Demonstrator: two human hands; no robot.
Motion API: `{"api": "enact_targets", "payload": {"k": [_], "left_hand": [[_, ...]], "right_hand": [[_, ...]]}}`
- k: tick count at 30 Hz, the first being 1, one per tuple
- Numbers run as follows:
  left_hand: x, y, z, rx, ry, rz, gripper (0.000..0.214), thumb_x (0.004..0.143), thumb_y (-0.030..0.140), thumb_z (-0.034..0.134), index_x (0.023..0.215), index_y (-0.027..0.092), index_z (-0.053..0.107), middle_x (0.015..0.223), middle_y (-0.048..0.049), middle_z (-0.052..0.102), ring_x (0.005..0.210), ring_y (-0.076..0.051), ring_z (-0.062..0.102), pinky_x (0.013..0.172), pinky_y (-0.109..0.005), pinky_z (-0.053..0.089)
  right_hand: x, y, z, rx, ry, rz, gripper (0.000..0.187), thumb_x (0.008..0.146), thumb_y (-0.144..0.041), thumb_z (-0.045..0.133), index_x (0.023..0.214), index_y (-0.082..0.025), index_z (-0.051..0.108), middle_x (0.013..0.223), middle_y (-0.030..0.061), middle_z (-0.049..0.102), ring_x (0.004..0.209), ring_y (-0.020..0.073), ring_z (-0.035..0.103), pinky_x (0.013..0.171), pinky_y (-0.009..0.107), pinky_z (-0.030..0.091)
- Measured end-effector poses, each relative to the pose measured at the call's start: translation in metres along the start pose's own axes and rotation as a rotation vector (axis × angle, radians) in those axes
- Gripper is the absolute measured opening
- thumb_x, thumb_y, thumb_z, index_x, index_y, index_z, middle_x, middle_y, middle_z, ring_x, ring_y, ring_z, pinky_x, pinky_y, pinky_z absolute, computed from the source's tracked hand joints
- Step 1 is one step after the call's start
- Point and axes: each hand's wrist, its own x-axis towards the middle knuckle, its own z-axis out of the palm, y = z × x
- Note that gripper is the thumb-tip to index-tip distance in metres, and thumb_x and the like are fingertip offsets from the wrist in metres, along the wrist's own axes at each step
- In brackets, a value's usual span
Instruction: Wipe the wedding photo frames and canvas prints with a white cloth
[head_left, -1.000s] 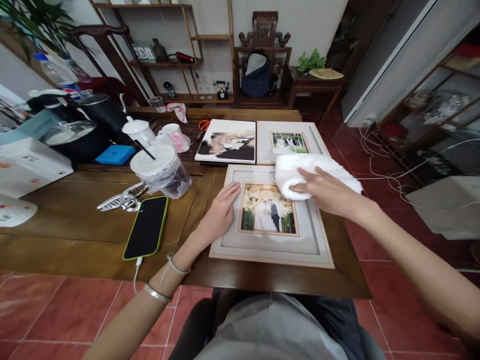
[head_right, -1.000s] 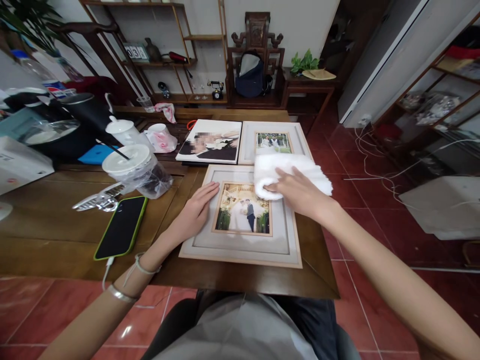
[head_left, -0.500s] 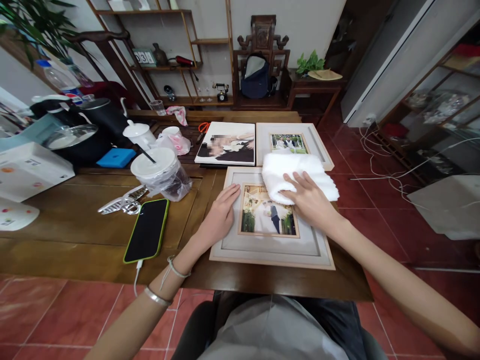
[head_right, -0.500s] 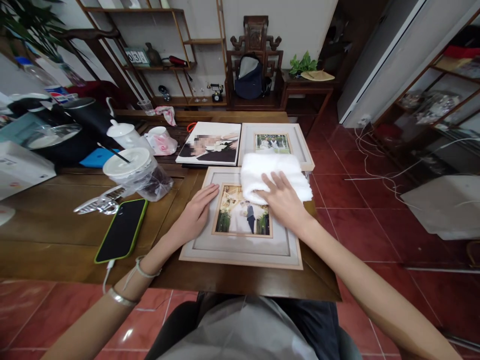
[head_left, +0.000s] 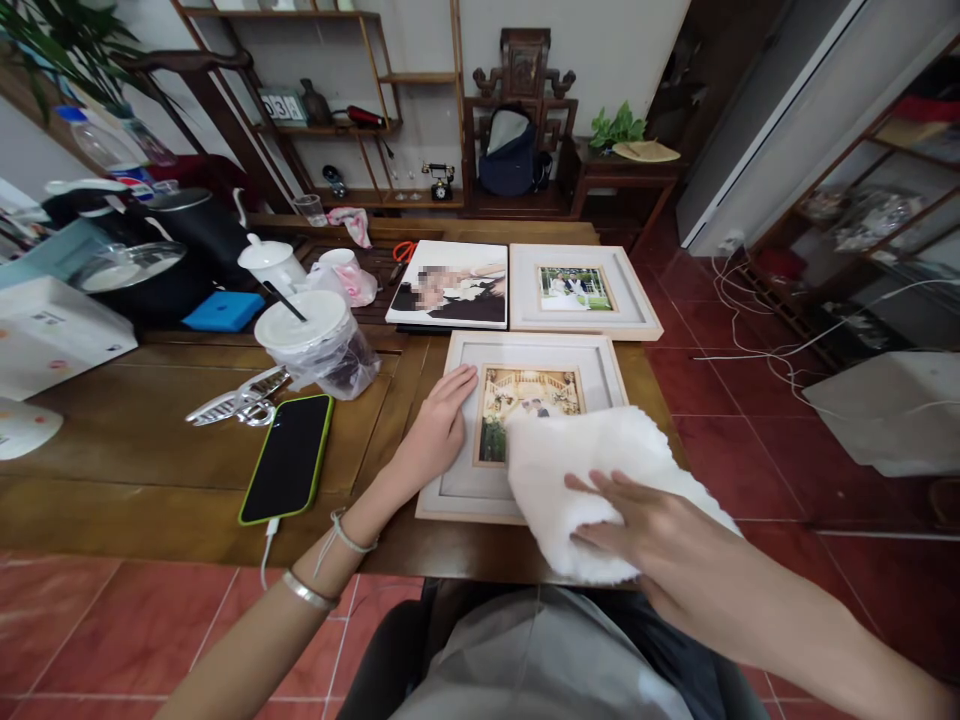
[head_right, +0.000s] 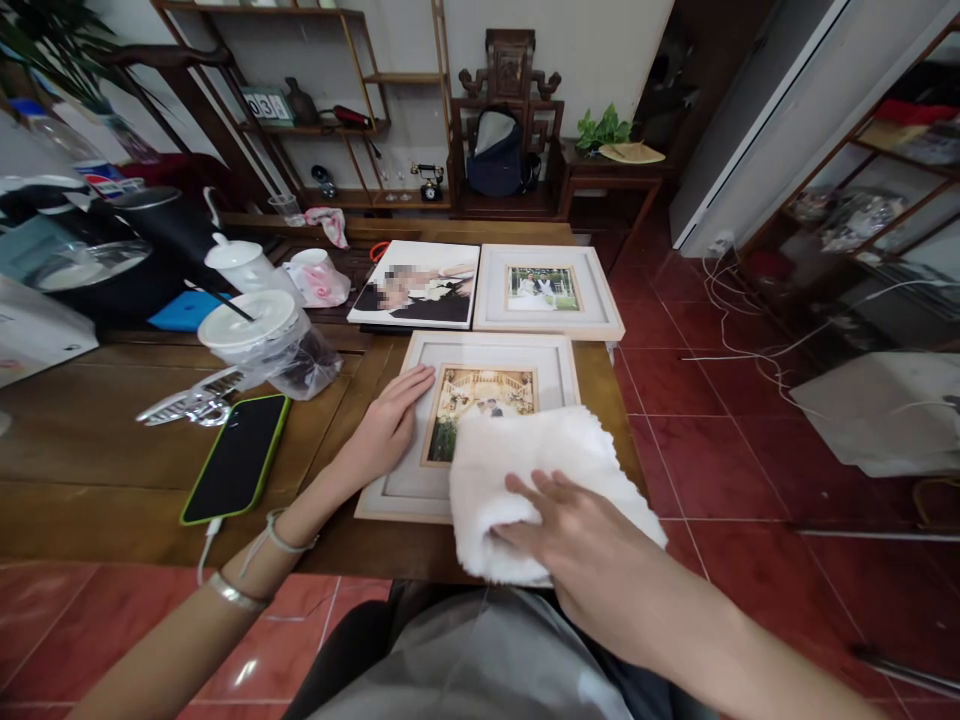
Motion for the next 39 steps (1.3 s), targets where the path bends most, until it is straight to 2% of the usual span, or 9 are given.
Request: {"api": "enact_targets", "payload": {"k": [4,9,12,14,16,18,24,32,39], "left_hand": [[0.000,-0.001,0.001,-0.015,0.024,0.008,0.056,0.083,0.000,0.036,0.135,0.015,0.050,0.140,-0.0132,0.051,0.137,-0.024,0.039,0.114,-0.052,0.032],[0.000,-0.004,0.001,-0.036,0.026,0.011,0.058,0.082,-0.001,0.037,0.135,0.016,0.050,0.141,-0.0124,0.050,0.137,-0.024,0.039,0.115,-0.052,0.031],[0.001,-0.005,0.003,-0.044,0.038,0.016,0.058,0.081,-0.001,0.037,0.135,0.017,0.050,0.141,-0.0120,0.050,0.137,-0.024,0.038,0.115,-0.053,0.030],[0.001,-0.007,0.005,-0.040,0.048,0.010,0.057,0.081,-0.001,0.036,0.134,0.016,0.051,0.141,-0.0125,0.050,0.137,-0.024,0.038,0.115,-0.053,0.031],[0.002,-0.008,0.006,-0.029,0.047,-0.007,0.056,0.082,0.000,0.035,0.133,0.014,0.051,0.140,-0.0140,0.050,0.137,-0.024,0.038,0.115,-0.053,0.031],[0.003,-0.010,0.007,-0.021,0.038,-0.023,0.054,0.083,0.000,0.034,0.133,0.013,0.052,0.140,-0.0150,0.050,0.137,-0.024,0.038,0.115,-0.053,0.031],[0.006,-0.014,0.008,-0.014,0.044,-0.019,0.054,0.083,0.001,0.036,0.133,0.017,0.053,0.139,-0.0119,0.052,0.136,-0.024,0.040,0.114,-0.053,0.032],[0.011,-0.012,0.006,0.032,0.028,0.002,0.056,0.081,-0.002,0.035,0.130,0.014,0.055,0.138,-0.0124,0.053,0.134,-0.024,0.042,0.114,-0.051,0.033],[0.010,-0.013,0.004,0.010,0.008,0.004,0.056,0.081,-0.001,0.036,0.131,0.014,0.054,0.139,-0.0132,0.052,0.135,-0.025,0.041,0.114,-0.053,0.032]], "right_hand": [[-0.009,0.012,-0.019,0.122,-0.020,0.018,0.063,0.062,0.002,0.040,0.106,-0.036,0.064,0.105,0.0017,0.069,0.098,0.0201,0.065,0.074,0.030,0.056],[-0.001,0.051,-0.044,0.019,0.324,0.071,0.048,0.073,-0.006,0.041,0.107,-0.031,0.064,0.079,0.0056,0.068,0.068,0.0242,0.065,0.057,0.037,0.054],[0.019,0.072,-0.046,-0.083,0.485,0.114,0.040,0.073,-0.001,0.042,0.093,-0.025,0.067,0.102,0.0090,0.069,0.091,0.0284,0.066,0.071,0.042,0.056],[0.038,0.083,-0.039,-0.162,0.544,0.094,0.044,0.069,0.003,0.042,0.095,-0.021,0.068,0.134,0.0092,0.056,0.124,0.0330,0.051,0.094,0.049,0.050],[0.056,0.092,-0.026,-0.236,0.502,0.070,0.049,0.067,0.007,0.043,0.101,-0.018,0.069,0.149,0.0065,0.039,0.139,0.0348,0.029,0.108,0.056,0.036],[0.070,0.097,-0.009,-0.318,0.386,0.070,0.053,0.067,0.009,0.045,0.107,-0.017,0.069,0.151,0.0071,0.035,0.141,0.0367,0.021,0.111,0.060,0.029],[0.074,0.075,0.022,-0.394,0.171,0.052,0.052,0.070,0.008,0.053,0.110,-0.020,0.071,0.142,0.0104,0.048,0.133,0.0405,0.036,0.106,0.060,0.034],[0.030,0.025,0.007,-0.206,0.027,-0.028,0.048,0.067,0.006,0.052,0.101,-0.022,0.074,0.141,0.0080,0.050,0.132,0.0368,0.041,0.104,0.052,0.041],[0.010,0.043,-0.025,0.061,-0.047,-0.023,0.065,0.060,0.006,0.039,0.100,-0.034,0.071,0.133,-0.0062,0.058,0.129,0.0234,0.048,0.099,0.042,0.047]]}}
